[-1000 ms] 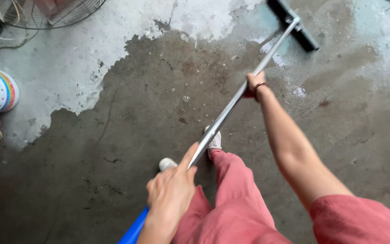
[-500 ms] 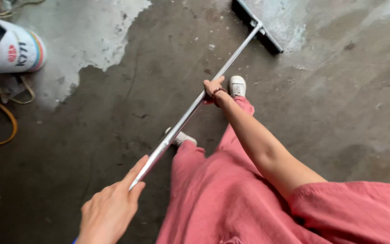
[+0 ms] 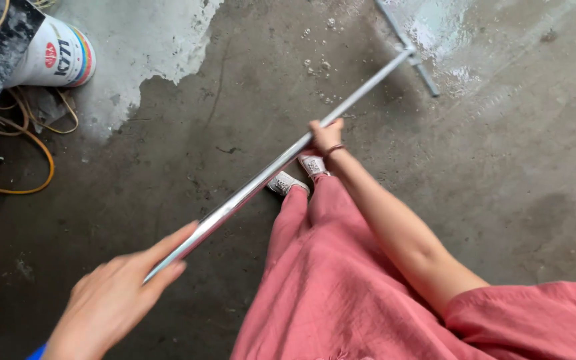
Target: Cleaning a concrete floor using a squeegee and then gathering a hose.
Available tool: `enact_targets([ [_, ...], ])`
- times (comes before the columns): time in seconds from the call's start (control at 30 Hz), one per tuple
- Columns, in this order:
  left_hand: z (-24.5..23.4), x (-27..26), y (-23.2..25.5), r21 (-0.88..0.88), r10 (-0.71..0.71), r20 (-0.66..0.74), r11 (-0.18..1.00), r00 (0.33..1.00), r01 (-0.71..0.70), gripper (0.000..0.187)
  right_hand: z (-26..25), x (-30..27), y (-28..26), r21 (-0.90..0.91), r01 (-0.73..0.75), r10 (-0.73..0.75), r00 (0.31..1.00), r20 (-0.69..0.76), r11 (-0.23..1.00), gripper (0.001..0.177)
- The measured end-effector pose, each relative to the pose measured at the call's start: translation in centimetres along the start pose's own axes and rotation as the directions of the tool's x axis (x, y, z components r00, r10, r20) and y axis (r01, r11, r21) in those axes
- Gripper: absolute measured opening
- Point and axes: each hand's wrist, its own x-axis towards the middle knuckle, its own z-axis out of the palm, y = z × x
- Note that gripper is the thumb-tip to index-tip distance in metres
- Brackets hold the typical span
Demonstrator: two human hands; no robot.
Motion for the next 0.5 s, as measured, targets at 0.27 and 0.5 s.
enact_targets([
  [0.27,-2.0,9.7,18.7,0.084,0.41,-0.224,0.912,0.884,-0.402,0.054,-19.3,13.7,-1.2,0.031,-0.116,0.119,0.936,-0.332,0.993,0.087],
  [0.5,-3.6,11.4,17.7,0.071,0.461,-0.236,0.886,0.855,-0.458,0.06,-18.2,15.3,-1.6,-0.101,-0.271,0.22,0.911,-0.349,0.957,0.104],
])
